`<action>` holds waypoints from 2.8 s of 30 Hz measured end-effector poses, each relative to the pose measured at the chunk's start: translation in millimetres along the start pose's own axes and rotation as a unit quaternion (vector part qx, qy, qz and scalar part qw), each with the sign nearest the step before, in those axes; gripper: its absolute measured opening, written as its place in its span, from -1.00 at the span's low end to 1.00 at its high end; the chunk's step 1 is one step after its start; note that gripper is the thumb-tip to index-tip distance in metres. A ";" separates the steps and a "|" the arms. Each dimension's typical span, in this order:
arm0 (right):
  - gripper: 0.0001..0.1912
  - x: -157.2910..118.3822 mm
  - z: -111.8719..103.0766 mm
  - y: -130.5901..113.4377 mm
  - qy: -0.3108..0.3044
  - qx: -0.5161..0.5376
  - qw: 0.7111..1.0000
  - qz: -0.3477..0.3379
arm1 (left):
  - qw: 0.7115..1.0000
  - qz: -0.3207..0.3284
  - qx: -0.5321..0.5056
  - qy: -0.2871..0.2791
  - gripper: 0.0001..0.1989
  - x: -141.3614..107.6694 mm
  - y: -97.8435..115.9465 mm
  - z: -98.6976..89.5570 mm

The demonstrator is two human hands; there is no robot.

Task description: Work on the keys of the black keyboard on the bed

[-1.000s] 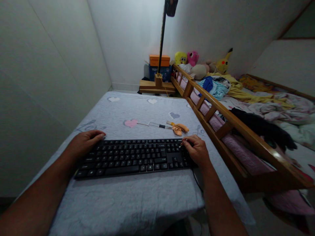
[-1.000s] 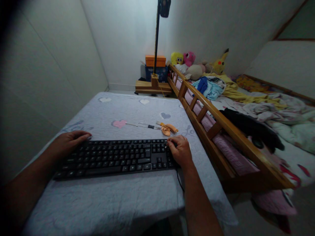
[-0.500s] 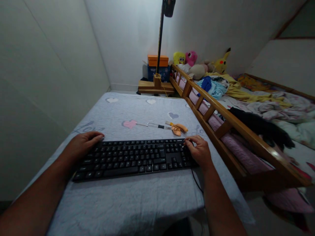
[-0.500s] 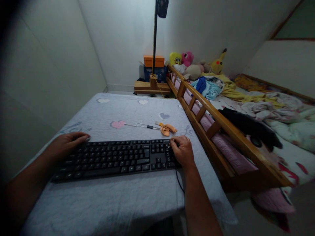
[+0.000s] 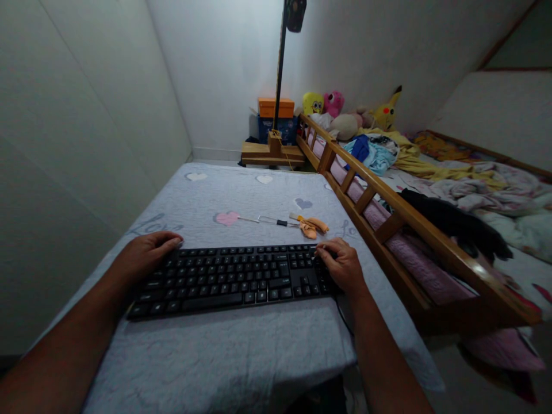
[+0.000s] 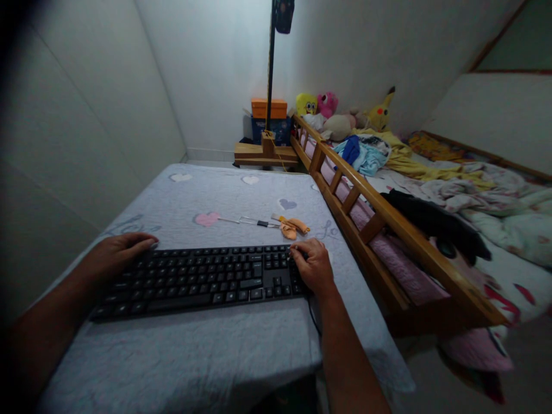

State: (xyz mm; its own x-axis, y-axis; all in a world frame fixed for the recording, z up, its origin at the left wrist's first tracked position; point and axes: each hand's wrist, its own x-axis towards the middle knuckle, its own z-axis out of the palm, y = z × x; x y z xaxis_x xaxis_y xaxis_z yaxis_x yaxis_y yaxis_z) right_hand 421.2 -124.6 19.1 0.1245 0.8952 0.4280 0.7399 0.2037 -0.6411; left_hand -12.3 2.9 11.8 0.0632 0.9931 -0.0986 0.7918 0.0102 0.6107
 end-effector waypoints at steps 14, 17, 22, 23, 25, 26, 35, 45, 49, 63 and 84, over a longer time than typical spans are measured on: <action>-0.83 -0.9 -9.9 7.9 0.038 -0.027 0.998 0.031 | 1.000 0.003 -0.002 -0.013 -0.49 1.1 -2.5 0.5; -0.83 -1.1 -10.8 9.1 0.055 -0.032 0.998 0.030 | 1.000 0.014 -0.005 -0.008 -0.49 1.0 -2.0 0.5; -0.82 -1.2 -12.9 12.6 0.060 -0.040 0.997 0.036 | 1.000 0.015 -0.011 -0.005 -0.52 0.0 -1.1 0.5; -0.82 -1.3 -13.3 13.4 0.062 -0.045 0.996 0.039 | 1.000 0.012 -0.011 -0.005 -0.51 -0.1 -1.3 0.5; -0.82 -1.4 -13.8 14.9 0.067 -0.055 0.995 0.045 | 1.000 0.008 -0.009 -0.005 -0.50 -0.1 -1.9 0.4; -0.82 -1.6 -13.9 15.5 0.068 -0.059 0.995 0.045 | 1.000 0.006 -0.007 -0.005 -0.50 -0.1 -2.2 0.4; -0.80 -1.3 -14.9 17.2 0.083 -0.069 0.993 0.053 | 1.000 0.003 0.000 -0.005 -0.50 -0.8 2.5 -0.7; -0.77 -2.0 -22.3 25.1 0.105 -0.080 0.988 0.081 | 1.000 -0.001 -0.010 -0.012 -0.48 -0.1 -1.4 1.0; -0.77 -2.0 -22.3 25.9 0.106 -0.091 0.987 0.080 | 1.000 0.006 -0.005 -0.013 -0.50 1.0 -4.1 1.3; -0.77 -2.2 -25.4 23.7 0.127 -0.069 0.984 0.102 | 1.000 -0.005 -0.014 -0.005 -0.50 -0.8 0.7 0.6; -0.75 -3.0 -32.5 28.5 0.145 -0.064 0.978 0.135 | 1.000 0.003 0.000 -0.008 -0.52 2.3 -5.4 2.0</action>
State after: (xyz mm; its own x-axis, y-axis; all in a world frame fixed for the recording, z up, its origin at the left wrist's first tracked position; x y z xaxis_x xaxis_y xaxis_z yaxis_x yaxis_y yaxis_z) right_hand 463.4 -134.3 20.3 0.4945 0.7560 0.4289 0.7288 -0.0917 -0.6786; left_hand -15.2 4.9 6.6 0.0773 0.9913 -0.1069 0.7918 0.0041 0.6107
